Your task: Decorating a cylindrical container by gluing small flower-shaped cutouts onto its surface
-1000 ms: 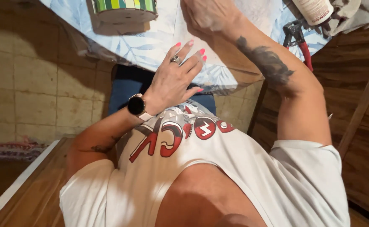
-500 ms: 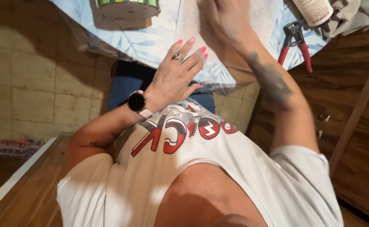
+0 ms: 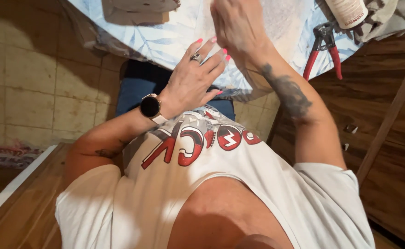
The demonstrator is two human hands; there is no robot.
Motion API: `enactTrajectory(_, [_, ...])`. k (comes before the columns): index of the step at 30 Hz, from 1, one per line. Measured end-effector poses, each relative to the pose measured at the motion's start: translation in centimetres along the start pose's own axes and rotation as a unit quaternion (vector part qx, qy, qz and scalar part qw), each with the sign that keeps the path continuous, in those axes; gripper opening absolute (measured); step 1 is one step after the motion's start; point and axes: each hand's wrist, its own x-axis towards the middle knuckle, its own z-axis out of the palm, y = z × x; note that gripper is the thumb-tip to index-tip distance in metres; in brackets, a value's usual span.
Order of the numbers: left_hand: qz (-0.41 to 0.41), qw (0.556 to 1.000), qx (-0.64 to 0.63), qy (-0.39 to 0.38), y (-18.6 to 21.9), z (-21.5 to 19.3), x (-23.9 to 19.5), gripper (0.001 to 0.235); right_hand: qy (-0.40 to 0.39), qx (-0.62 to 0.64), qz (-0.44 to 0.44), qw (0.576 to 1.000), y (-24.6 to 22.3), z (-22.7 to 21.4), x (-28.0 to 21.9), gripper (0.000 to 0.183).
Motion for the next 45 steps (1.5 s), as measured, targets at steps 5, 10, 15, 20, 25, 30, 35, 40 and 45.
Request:
enactTrajectory(5, [0.001,1.000,-0.021,0.015,-0.2,0.0,-0.1,0.065,-0.144,-0.033,-0.087,0.985,0.8,-2.5,-6.8,0.016])
enactTrajectory(10, [0.007,0.999,-0.028,0.029,-0.3,-0.2,-0.1,0.066,-0.101,-0.109,-0.130,0.980,0.7,-2.3,-8.0,0.021])
enactTrajectory(15, [0.004,0.999,-0.037,0.026,-0.1,-0.4,0.1,0.066,-0.004,0.004,-0.076,0.997,0.5,-0.5,-2.0,0.018])
enactTrajectory(20, [0.008,0.999,-0.032,0.004,-0.1,-0.3,0.2,0.066,-0.222,-0.037,-0.224,0.948,3.4,-4.8,-7.6,0.018])
enactTrajectory(25, [0.009,0.998,-0.050,0.022,0.1,-1.3,1.3,0.060,-0.569,-0.283,-0.339,0.694,5.2,-9.1,-9.1,0.009])
enactTrajectory(30, [-0.114,0.851,-0.482,0.178,1.2,-3.6,3.9,0.029,-0.013,0.264,0.126,0.956,-1.2,-6.2,-7.7,0.018])
enactTrajectory(35, [-0.255,0.705,-0.644,0.153,2.5,-3.2,6.0,0.025,0.132,0.368,0.224,0.893,-5.1,-6.3,-5.8,0.031])
enactTrajectory(40, [-0.277,0.743,-0.585,0.168,2.7,-3.4,7.4,0.023,0.169,0.390,0.270,0.864,-4.9,-6.7,-6.1,0.027])
enactTrajectory(45, [-0.249,0.779,-0.555,0.152,2.9,-4.1,7.9,0.029,0.179,0.426,0.315,0.829,-4.5,-6.6,-6.9,0.029])
